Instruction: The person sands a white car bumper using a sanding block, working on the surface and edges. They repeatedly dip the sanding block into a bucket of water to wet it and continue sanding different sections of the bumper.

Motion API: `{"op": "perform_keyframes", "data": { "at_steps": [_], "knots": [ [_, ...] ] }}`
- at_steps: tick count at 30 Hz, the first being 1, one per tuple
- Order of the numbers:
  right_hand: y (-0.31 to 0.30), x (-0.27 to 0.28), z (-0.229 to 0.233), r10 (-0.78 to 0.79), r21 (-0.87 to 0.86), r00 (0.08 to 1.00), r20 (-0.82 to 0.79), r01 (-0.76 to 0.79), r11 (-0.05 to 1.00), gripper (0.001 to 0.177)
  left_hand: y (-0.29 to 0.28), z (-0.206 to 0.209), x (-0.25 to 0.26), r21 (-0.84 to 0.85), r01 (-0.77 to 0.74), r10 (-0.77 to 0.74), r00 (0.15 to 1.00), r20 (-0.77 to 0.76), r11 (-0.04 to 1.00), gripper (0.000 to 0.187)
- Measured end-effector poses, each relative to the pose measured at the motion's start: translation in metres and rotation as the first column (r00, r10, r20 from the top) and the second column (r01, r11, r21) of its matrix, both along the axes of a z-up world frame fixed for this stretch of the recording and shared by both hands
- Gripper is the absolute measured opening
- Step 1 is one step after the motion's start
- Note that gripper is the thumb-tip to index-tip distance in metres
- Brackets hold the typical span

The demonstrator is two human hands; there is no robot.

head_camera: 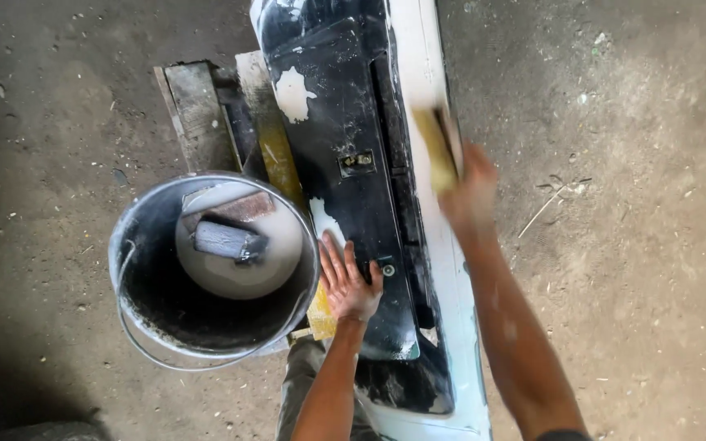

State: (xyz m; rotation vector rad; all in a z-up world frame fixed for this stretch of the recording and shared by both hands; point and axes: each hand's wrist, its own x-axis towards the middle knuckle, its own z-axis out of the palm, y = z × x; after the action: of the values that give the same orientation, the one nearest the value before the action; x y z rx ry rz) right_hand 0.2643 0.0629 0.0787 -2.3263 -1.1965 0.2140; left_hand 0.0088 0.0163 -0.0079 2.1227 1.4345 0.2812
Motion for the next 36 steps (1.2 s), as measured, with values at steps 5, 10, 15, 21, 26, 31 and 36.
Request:
{"op": "perform_keyframes", "data": {
  "at_steps": [5, 10, 15, 21, 26, 31, 36],
  "knots": [
    [-0.032, -0.025, 0.021, 0.093, 0.120, 0.982, 0.166, -0.114, 0.986, 0.026, -0.003, 0.004, -0.004, -0.026, -0.009, 0.008, 1.000, -0.025, 1.000, 0.066],
    [-0.052, -0.030, 0.014, 0.132, 0.147, 0.983, 0.129, -0.150, 0.978, 0.031, 0.005, 0.000, -0.004, -0.008, -0.016, 0.016, 1.000, -0.021, 1.000, 0.068],
    [0.017, 0.003, 0.007, 0.107, 0.121, 0.980, 0.166, -0.128, 0.984, 0.019, 0.004, -0.001, 0.001, 0.084, -0.016, 0.014, 1.000, 0.027, 0.996, 0.066],
    [-0.108, -0.061, 0.017, 0.026, 0.018, 0.987, 0.158, -0.029, 0.999, 0.028, 0.004, 0.002, 0.000, -0.006, 0.000, 0.000, 1.000, -0.031, 1.000, 0.068],
    [-0.138, -0.067, -0.011, 0.059, 0.251, 0.998, -0.004, -0.056, 0.966, 0.035, 0.005, 0.000, 0.000, -0.012, -0.002, 0.002, 0.999, -0.035, 1.000, 0.068],
    [-0.016, -0.011, -0.007, 0.048, 0.209, 0.286, -0.957, 0.565, 0.798, 0.026, -0.002, 0.002, -0.004, 0.058, 0.016, -0.014, 0.999, -0.043, 0.998, 0.068],
    [-0.144, -0.071, -0.002, -0.009, 0.133, 1.000, 0.018, 0.007, 0.991, 0.025, -0.001, -0.001, 0.000, 0.029, -0.003, 0.003, 1.000, -0.002, 1.000, 0.070]
  ]
}}
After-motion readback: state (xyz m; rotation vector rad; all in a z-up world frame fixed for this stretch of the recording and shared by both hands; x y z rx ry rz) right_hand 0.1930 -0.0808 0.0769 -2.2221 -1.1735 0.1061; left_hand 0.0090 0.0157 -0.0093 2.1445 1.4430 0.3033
